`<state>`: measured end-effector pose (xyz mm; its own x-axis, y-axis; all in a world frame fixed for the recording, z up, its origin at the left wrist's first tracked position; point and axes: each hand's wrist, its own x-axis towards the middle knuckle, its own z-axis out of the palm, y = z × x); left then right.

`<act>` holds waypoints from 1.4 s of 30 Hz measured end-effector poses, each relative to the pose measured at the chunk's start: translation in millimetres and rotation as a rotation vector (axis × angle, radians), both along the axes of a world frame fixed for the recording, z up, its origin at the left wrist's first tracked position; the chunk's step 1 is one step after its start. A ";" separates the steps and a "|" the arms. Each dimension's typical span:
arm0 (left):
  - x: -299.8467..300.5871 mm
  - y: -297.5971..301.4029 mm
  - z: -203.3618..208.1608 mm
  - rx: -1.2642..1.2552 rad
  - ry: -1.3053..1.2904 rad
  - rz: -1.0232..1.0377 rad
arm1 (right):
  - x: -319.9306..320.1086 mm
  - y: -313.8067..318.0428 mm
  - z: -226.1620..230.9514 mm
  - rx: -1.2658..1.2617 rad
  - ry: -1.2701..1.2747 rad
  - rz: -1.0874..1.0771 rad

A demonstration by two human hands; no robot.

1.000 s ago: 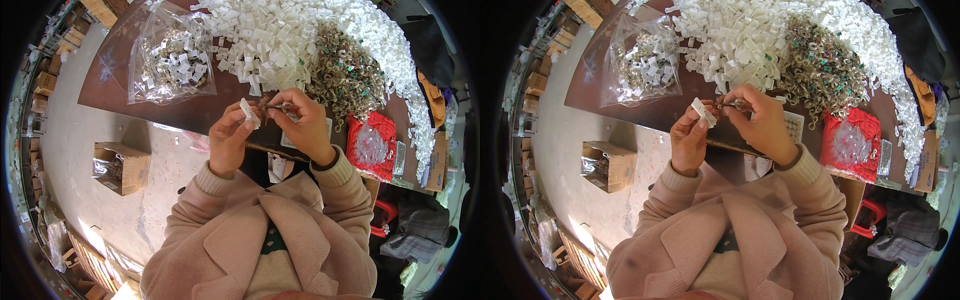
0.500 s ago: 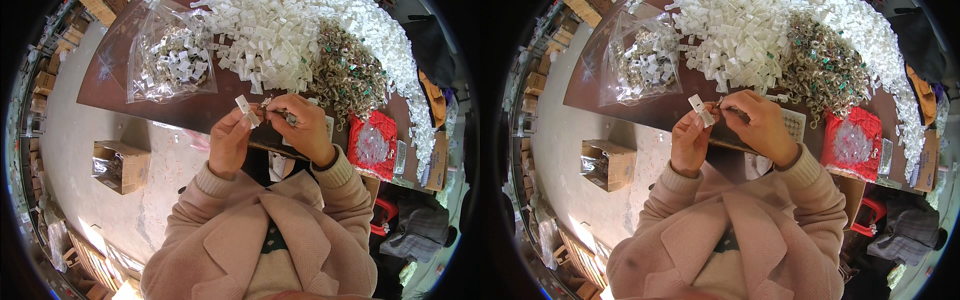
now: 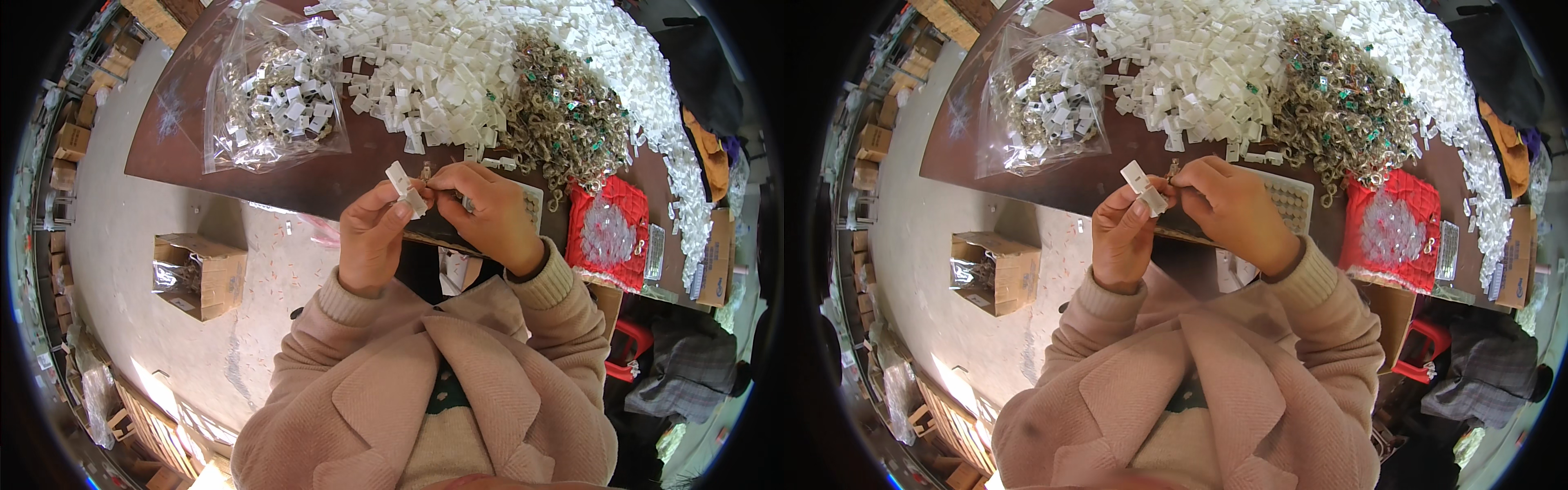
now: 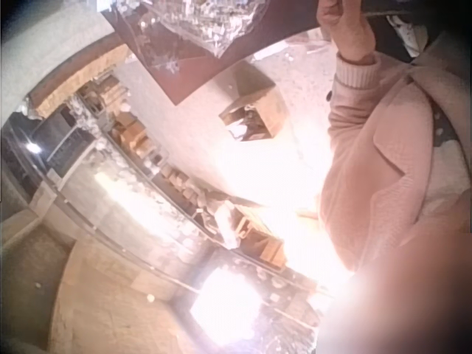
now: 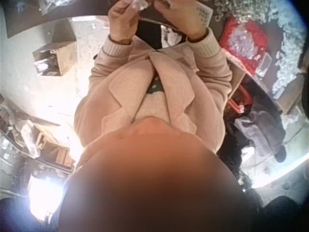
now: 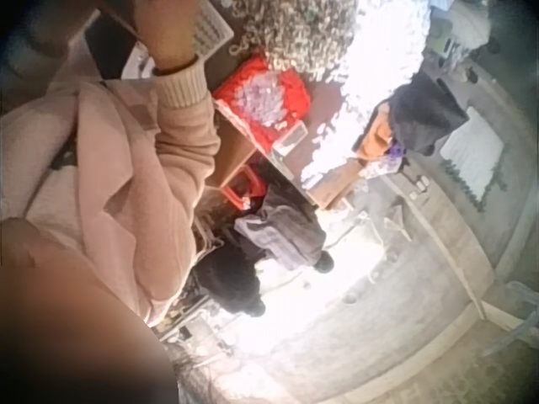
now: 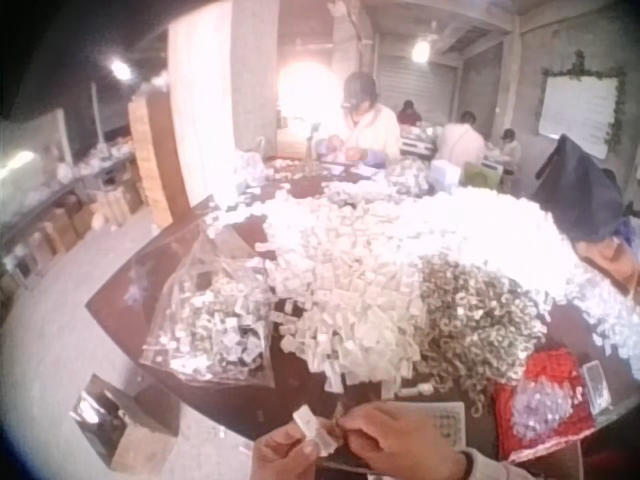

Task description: The person repeatedly picks small metal keychains and white plastic tags from a table, attaches the tags to the keychains by hand, and places the assembled units into a white tray. The person occasionally uses a small light to illuminate the work area.

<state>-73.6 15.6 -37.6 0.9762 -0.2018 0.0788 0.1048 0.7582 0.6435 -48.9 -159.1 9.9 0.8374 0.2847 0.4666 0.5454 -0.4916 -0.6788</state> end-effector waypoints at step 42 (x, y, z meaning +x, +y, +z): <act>3.5 13.8 11.7 0.406 -0.261 -0.143 | -29.0 -17.1 15.0 0.203 0.333 -0.004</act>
<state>-70.1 29.3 -25.9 0.8946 -0.3974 0.2044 -0.0146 0.4312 0.9022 -77.9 -176.2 24.9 0.9535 0.2110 0.2153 0.2770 -0.3310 -0.9021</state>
